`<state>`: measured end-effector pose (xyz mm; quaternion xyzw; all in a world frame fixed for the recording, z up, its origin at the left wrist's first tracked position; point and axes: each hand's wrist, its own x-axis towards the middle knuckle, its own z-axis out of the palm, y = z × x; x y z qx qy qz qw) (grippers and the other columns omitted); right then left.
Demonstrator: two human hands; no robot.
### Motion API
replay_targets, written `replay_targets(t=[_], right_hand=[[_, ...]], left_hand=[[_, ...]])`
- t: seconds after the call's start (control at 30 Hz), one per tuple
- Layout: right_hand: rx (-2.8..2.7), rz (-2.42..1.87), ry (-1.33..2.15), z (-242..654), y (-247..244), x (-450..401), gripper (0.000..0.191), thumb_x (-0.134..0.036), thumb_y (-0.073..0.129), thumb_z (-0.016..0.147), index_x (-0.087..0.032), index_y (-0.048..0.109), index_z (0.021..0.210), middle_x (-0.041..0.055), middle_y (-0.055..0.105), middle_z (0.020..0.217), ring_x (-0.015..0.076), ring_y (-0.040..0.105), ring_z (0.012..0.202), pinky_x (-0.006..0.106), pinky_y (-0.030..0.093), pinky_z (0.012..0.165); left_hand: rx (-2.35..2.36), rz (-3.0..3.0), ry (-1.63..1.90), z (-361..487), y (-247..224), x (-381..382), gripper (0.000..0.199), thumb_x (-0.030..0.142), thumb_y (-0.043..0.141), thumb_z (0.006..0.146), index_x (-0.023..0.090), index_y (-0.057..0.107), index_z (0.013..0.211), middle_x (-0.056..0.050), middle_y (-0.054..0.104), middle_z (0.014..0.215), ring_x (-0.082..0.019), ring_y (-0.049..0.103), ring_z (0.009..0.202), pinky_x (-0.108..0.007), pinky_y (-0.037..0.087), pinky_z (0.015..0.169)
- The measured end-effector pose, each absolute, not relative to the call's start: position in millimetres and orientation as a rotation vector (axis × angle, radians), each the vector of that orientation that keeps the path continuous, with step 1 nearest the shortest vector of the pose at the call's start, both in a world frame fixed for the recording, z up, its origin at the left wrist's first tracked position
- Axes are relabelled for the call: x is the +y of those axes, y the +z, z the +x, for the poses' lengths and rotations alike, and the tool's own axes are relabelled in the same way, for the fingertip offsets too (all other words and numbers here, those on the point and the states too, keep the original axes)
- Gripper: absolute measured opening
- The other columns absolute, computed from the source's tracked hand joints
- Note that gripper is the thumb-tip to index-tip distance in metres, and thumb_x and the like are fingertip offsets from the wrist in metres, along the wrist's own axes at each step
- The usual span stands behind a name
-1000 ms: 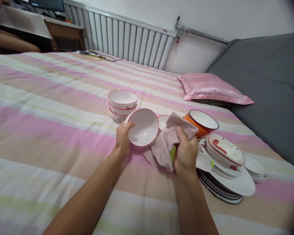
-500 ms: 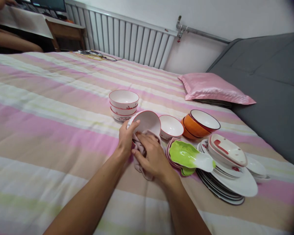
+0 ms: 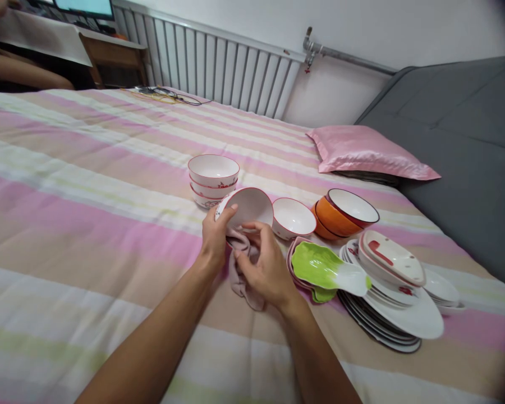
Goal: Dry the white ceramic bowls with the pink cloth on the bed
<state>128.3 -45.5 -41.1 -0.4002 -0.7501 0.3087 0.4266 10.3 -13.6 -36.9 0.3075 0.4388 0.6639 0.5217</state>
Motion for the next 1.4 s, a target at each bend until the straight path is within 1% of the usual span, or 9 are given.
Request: replay_targets(t=[0.1,0.27,0.4,0.53,0.7,0.93,1.07,1.23,1.4], right_hand=[[-1.821,-0.963,0.835,130.4,-38.1,-43.7,0.04,-0.019,0.056,0.079,-0.02,0.045,0.117,0.0094,0.058,0.119,0.0186,0.06,0.109,0.036,0.047,0.096],[-2.116,-0.865,0.807,131.2,-36.2,-42.8,0.057,-0.016,0.059,0.075,-0.018,0.046,0.13,0.0085,0.056,0.131,0.0198,0.052,0.122,0.037,0.039,0.106],[-2.272,-0.82,0.78,130.9,-38.7,-43.0,0.067,-0.017,0.055,0.077,-0.015,0.034,0.141,0.0113,0.044,0.143,0.0209,0.04,0.132,0.039,0.032,0.111],[-2.358,-0.875,0.714,131.6,-39.7,-44.6,0.065,-0.019,0.054,0.08,-0.017,0.032,0.142,0.0112,0.041,0.145,0.0217,0.036,0.134,0.042,0.028,0.112],[-2.428,-1.054,0.624,132.3,-41.0,-46.8,0.062,-0.02,0.051,0.084,-0.022,0.031,0.142,0.0081,0.037,0.148,0.0209,0.029,0.138,0.049,0.014,0.115],[-2.392,-1.25,0.375,131.0,-51.5,-41.9,0.052,-0.021,0.052,0.085,-0.02,0.042,0.136,0.0077,0.04,0.146,0.0278,0.02,0.142,0.058,0.0,0.114],[-2.368,-1.23,0.333,130.5,-55.8,-39.7,0.053,-0.02,0.052,0.085,-0.017,0.041,0.137,0.0096,0.04,0.146,0.0287,0.019,0.142,0.057,0.0,0.114],[-2.367,-1.17,0.47,129.9,-52.9,-41.6,0.055,-0.018,0.049,0.085,-0.015,0.038,0.139,0.0125,0.038,0.147,0.0263,0.022,0.141,0.055,0.004,0.115],[-2.296,-1.027,0.704,126.8,-45.9,-45.8,0.061,-0.014,0.048,0.081,-0.02,0.034,0.14,0.0093,0.042,0.144,0.0226,0.03,0.138,0.05,0.016,0.116]], left_hand=[[1.071,0.763,1.591,10.2,-38.9,-13.2,0.033,0.047,0.065,0.069,0.021,0.053,0.084,0.004,0.052,0.06,-0.013,0.049,0.04,-0.026,0.036,0.043],[1.103,0.845,1.743,10.9,-37.5,-10.6,0.03,0.039,0.066,0.07,0.016,0.061,0.09,-0.002,0.062,0.084,-0.017,0.06,0.076,-0.028,0.047,0.07],[1.192,0.844,1.732,11.6,-34.1,-11.5,0.033,0.04,0.065,0.069,0.015,0.061,0.09,-0.003,0.061,0.083,-0.019,0.057,0.079,-0.03,0.045,0.072],[1.211,0.881,1.723,12.0,-33.6,-12.6,0.038,0.041,0.066,0.068,0.014,0.062,0.095,-0.005,0.062,0.087,-0.021,0.058,0.083,-0.033,0.045,0.076],[1.25,0.975,1.734,12.6,-35.5,-12.4,0.039,0.04,0.066,0.069,0.013,0.063,0.098,-0.007,0.065,0.096,-0.023,0.058,0.092,-0.035,0.044,0.084],[1.228,0.978,1.728,11.5,-39.3,-11.1,0.045,0.041,0.069,0.067,0.014,0.062,0.103,-0.01,0.064,0.103,-0.026,0.058,0.098,-0.036,0.044,0.085],[1.222,0.964,1.743,11.4,-38.8,-11.5,0.044,0.04,0.069,0.067,0.015,0.062,0.102,-0.009,0.064,0.103,-0.026,0.058,0.1,-0.035,0.044,0.085],[1.21,0.948,1.75,12.0,-36.8,-12.4,0.041,0.039,0.068,0.067,0.014,0.063,0.1,-0.009,0.065,0.1,-0.024,0.059,0.096,-0.034,0.044,0.083],[1.233,0.977,1.748,11.7,-35.9,-13.3,0.038,0.039,0.067,0.069,0.015,0.063,0.098,-0.007,0.064,0.097,-0.022,0.059,0.092,-0.032,0.045,0.08]])
